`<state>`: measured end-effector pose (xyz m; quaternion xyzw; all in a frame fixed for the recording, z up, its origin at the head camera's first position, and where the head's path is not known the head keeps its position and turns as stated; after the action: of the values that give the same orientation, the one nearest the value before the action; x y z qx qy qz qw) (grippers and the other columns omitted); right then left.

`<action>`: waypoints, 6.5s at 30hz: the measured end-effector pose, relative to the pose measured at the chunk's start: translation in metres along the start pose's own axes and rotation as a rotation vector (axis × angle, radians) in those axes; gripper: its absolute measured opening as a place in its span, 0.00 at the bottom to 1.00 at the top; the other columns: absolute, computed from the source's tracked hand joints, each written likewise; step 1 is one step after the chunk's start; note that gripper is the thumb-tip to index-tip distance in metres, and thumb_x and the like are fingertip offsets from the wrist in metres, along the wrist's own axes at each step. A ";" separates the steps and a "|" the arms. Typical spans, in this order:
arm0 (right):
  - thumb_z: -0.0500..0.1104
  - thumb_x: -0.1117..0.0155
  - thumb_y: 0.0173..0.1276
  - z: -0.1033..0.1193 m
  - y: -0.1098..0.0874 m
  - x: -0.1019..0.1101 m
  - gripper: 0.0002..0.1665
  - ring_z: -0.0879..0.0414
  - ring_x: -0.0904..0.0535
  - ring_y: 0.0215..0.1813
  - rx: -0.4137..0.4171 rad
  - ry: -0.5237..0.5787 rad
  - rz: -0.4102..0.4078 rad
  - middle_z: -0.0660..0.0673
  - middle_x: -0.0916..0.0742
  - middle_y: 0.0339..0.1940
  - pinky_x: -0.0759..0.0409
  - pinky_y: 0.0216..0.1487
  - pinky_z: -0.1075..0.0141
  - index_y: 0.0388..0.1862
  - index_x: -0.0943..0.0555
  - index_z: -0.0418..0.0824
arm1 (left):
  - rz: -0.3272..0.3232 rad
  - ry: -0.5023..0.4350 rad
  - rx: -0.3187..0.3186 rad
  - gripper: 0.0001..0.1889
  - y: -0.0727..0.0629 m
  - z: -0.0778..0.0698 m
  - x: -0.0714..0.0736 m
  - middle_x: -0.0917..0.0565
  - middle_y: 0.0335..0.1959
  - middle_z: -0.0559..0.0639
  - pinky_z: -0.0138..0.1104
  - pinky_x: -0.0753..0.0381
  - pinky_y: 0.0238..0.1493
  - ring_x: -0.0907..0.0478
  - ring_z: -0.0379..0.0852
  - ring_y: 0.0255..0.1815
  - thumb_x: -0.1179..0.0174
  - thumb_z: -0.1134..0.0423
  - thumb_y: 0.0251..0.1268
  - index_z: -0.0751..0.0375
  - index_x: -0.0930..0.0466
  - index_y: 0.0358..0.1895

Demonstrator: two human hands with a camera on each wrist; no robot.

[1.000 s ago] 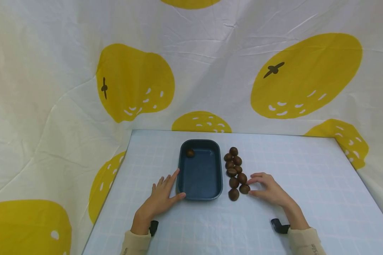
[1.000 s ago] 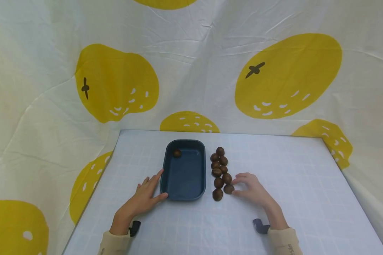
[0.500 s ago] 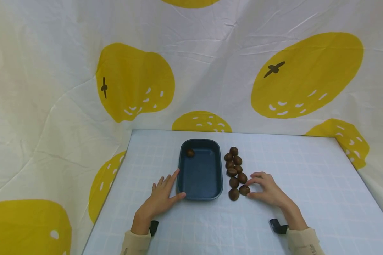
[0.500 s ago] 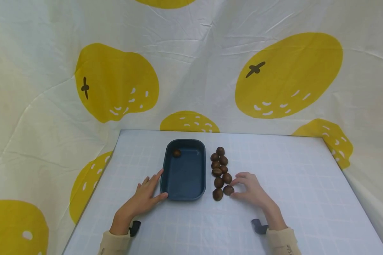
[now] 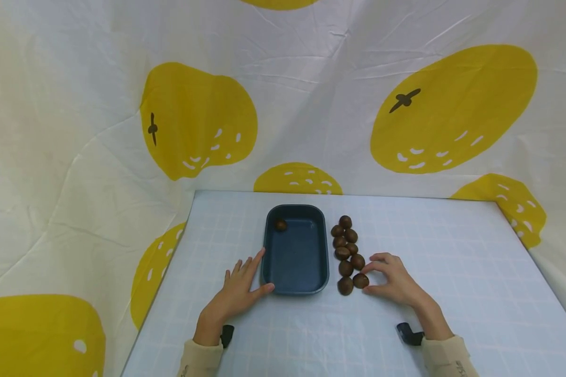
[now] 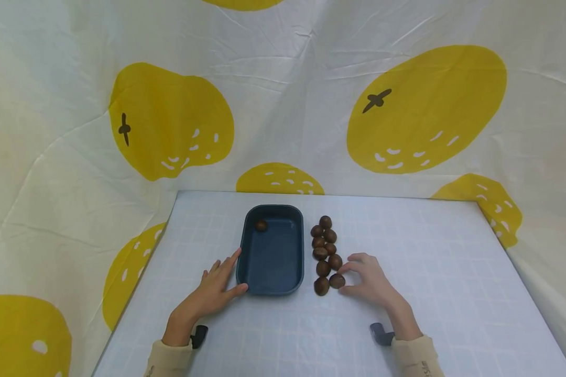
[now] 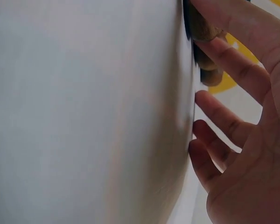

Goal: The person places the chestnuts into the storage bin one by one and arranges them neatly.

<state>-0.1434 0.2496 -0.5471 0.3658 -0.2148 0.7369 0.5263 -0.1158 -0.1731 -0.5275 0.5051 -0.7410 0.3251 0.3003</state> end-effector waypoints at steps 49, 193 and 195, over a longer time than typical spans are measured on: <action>0.46 0.22 0.61 0.033 0.028 0.022 0.22 0.46 0.24 0.58 0.096 0.144 -0.076 0.45 0.17 0.54 0.26 0.55 0.40 0.53 0.16 0.45 | -0.002 -0.010 -0.001 0.47 -0.001 -0.001 0.001 0.45 0.78 0.64 0.72 0.63 0.66 0.56 0.71 0.77 0.44 0.30 0.65 0.30 0.59 0.81; 0.54 0.24 0.59 0.161 0.177 -0.064 0.24 0.49 0.24 0.44 -0.140 -0.103 0.099 0.42 0.18 0.45 0.21 0.45 0.54 0.47 0.16 0.40 | -0.008 0.016 0.020 0.47 -0.002 -0.001 -0.002 0.45 0.79 0.60 0.70 0.63 0.68 0.57 0.68 0.78 0.46 0.27 0.63 0.24 0.63 0.80; 0.54 0.24 0.60 0.164 0.175 -0.057 0.24 0.49 0.23 0.45 -0.128 -0.071 0.094 0.42 0.17 0.47 0.22 0.46 0.54 0.49 0.17 0.40 | -0.009 0.021 0.020 0.47 -0.002 0.000 -0.002 0.45 0.79 0.61 0.70 0.63 0.68 0.57 0.69 0.78 0.46 0.27 0.63 0.25 0.62 0.80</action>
<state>-0.2449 0.0379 -0.4739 0.3469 -0.2971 0.7321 0.5055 -0.1137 -0.1721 -0.5287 0.5079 -0.7323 0.3365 0.3041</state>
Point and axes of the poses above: each hand's wrist, its own y-axis towards the middle knuckle, its own x-axis out of the back of the hand, z = x × y, the point moved 2 cm from there along y, towards the middle knuckle
